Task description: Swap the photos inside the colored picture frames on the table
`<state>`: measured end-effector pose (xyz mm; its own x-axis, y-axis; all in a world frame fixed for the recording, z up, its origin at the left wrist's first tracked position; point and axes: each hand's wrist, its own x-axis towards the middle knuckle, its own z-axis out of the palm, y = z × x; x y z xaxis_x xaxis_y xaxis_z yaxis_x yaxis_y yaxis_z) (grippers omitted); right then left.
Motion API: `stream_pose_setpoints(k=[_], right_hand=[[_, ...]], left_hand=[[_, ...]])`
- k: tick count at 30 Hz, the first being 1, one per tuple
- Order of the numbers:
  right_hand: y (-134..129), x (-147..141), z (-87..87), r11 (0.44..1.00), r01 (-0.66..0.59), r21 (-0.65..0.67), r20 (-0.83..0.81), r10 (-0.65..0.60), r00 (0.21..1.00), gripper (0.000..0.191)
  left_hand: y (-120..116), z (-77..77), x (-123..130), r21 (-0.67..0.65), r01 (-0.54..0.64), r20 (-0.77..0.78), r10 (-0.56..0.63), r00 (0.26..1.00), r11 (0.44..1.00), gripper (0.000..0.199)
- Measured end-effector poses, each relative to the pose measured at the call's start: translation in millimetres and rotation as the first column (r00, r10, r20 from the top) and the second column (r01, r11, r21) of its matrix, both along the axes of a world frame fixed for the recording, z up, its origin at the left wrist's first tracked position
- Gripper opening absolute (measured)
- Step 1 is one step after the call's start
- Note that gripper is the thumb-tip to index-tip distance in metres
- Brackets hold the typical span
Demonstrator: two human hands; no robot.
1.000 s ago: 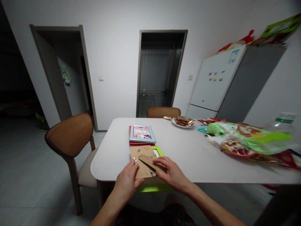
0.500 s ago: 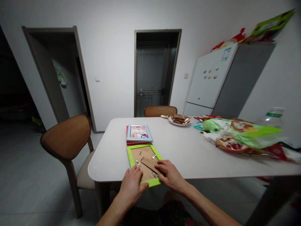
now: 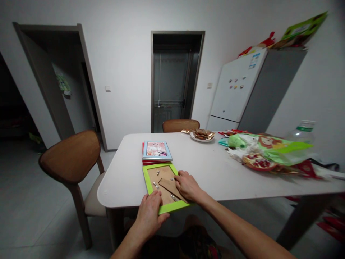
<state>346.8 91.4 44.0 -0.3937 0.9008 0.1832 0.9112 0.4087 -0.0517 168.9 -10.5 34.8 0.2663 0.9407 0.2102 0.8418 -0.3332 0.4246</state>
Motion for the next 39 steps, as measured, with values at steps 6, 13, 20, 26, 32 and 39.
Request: stream_pose_setpoints(k=[6, 13, 20, 26, 32, 39], right_hand=[[-4, -1, 1.7, 1.000, -0.014, -0.025, -0.017, 0.014, 1.000, 0.034], [-34, 10, -1.1, 0.945, -0.280, 0.170, -0.141, 0.305, 0.942, 0.024], [-62, 8, -12.7, 0.893, -0.387, 0.229, -0.240, 0.437, 0.867, 0.026], [-60, 3, -14.8, 0.922, -0.340, 0.183, -0.255, 0.378, 0.890, 0.023], [-50, -5, -10.3, 0.958, -0.286, 0.001, -0.199, 0.281, 0.939, 0.021], [-51, -23, -6.5, 0.951, -0.306, -0.040, -0.197, 0.293, 0.936, 0.027]], left_hand=[[-1, 1.9, 2, 0.011, -0.010, 0.009, 0.010, 1.000, 1.000, 0.031], [5, -1.0, -8, 0.019, 0.001, 0.023, -0.001, 1.000, 1.000, 0.045], [6, -4.4, -11, 0.008, -0.016, 0.014, 0.016, 1.000, 1.000, 0.053], [6, -6.2, -11, 0.017, -0.019, 0.034, 0.019, 0.999, 1.000, 0.055], [6, -4.8, -12, -0.001, -0.010, 0.051, 0.010, 0.999, 1.000, 0.056], [9, -10.7, -18, 0.004, 0.001, 0.109, -0.001, 0.994, 1.000, 0.059]])
